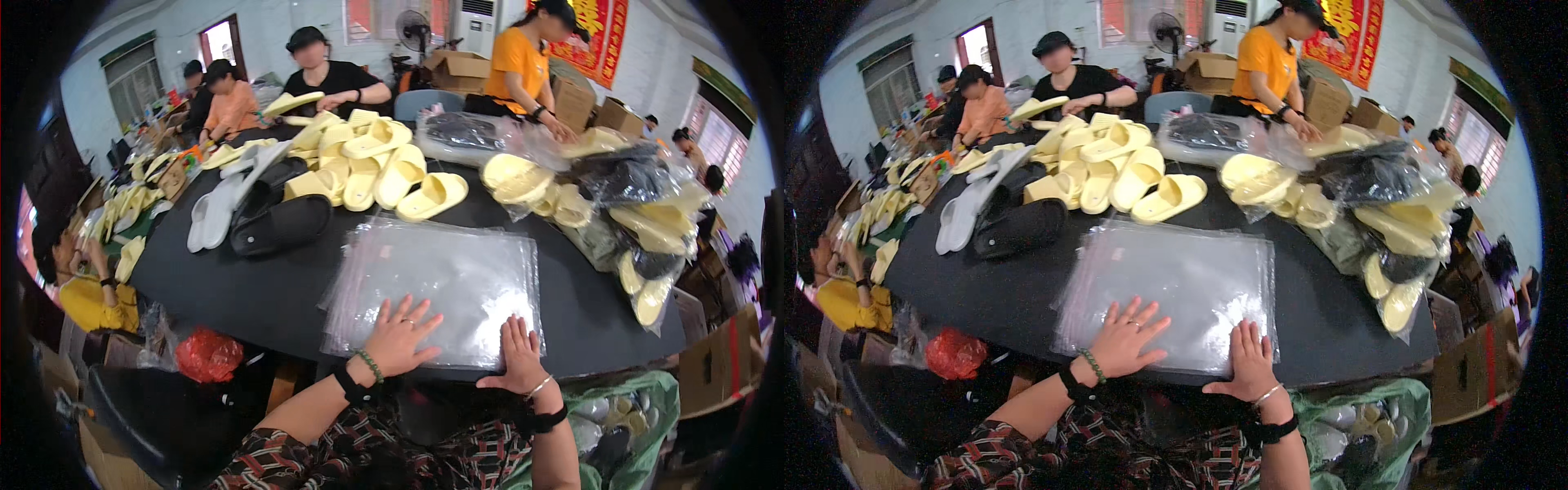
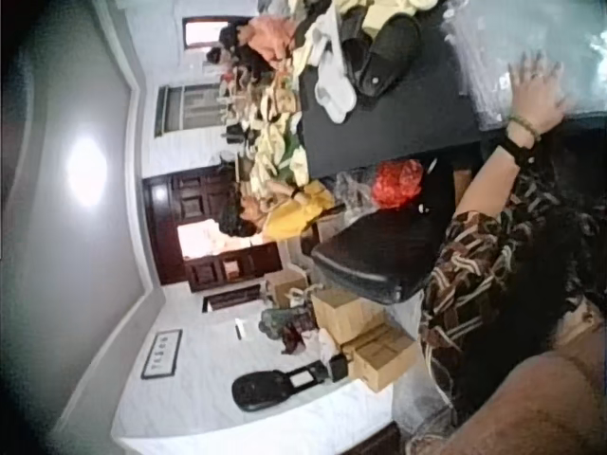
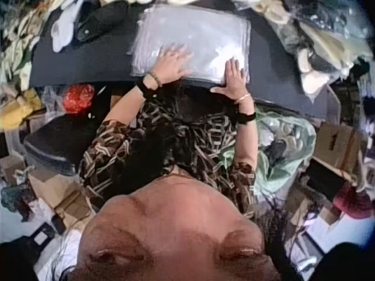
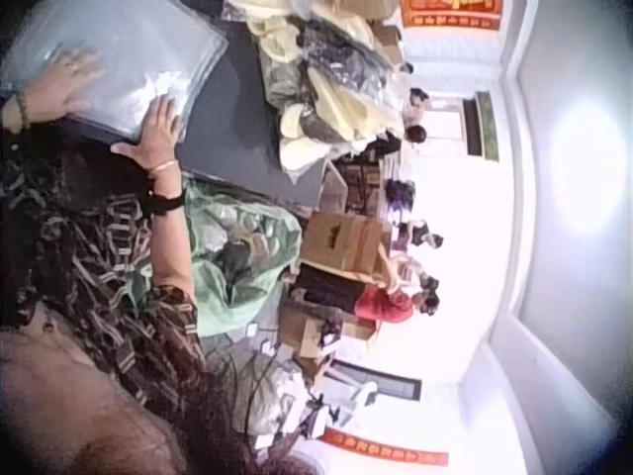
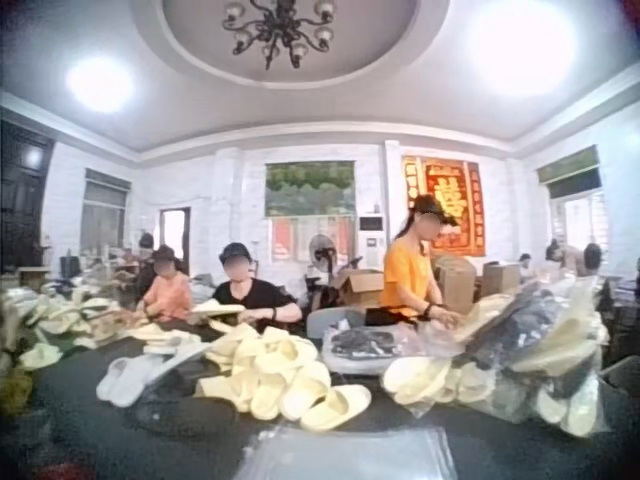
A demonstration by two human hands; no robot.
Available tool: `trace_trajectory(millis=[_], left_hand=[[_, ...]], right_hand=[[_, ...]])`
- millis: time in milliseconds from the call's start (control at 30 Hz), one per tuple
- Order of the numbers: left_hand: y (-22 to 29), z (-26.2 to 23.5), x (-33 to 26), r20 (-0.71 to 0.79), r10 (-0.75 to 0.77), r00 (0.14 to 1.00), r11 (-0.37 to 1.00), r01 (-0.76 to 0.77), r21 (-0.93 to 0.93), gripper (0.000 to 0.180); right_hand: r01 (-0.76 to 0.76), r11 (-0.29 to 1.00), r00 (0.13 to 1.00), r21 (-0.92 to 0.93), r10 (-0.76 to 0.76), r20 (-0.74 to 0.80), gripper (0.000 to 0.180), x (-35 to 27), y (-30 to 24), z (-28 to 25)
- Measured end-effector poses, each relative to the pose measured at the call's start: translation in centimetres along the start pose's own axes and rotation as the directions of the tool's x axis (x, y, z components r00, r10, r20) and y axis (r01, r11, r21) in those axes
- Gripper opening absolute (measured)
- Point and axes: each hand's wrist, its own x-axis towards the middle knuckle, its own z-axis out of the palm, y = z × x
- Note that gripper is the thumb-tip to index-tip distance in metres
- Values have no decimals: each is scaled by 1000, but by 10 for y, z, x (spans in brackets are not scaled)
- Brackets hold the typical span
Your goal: The recorder is packaging yellow and white slippers into plastic bags at a manufacturing facility.
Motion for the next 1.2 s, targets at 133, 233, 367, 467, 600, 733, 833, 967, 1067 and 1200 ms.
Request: trace_trajectory(millis=[133,233,367,467,600,733,833,967,1067,1200], left_hand=[[9,-11,-2,-37,-9,999,1000,8,-23,66],[30,-32,-5,-133,29,991,998,-36,-52,67],[51,-19,1,-146,130,981,977,-152,-152,67],[50,3,-3,-153,107,982,984,-126,-125,63],[47,14,-5,-165,100,981,990,-115,-85,60],[44,10,-11,-152,94,984,990,-108,-86,60],[44,8,-11,-130,108,986,990,-119,-82,60],[50,7,6,-117,165,979,974,-180,-138,60],[46,-2,10,-30,123,992,987,-126,-104,61],[50,2,9,-25,98,995,995,-98,6,61]], right_hand=[[-1,1000,1000,-3,1,8,144,1,1,4],[-7,1000,1000,-1,7,29,146,3,-1,4],[-33,999,998,1,33,52,146,5,-1,-1],[-28,1000,998,2,28,50,145,4,2,0],[-14,1000,999,-1,14,37,143,2,-1,0],[105,977,984,184,-75,-161,120,-6,0,-6],[190,950,895,248,-63,-442,90,-30,8,-36],[-46,910,626,412,347,-698,39,-94,51,-48],[-199,764,385,614,637,-668,29,-139,105,-14],[-469,562,127,681,806,-577,25,-232,179,64]])
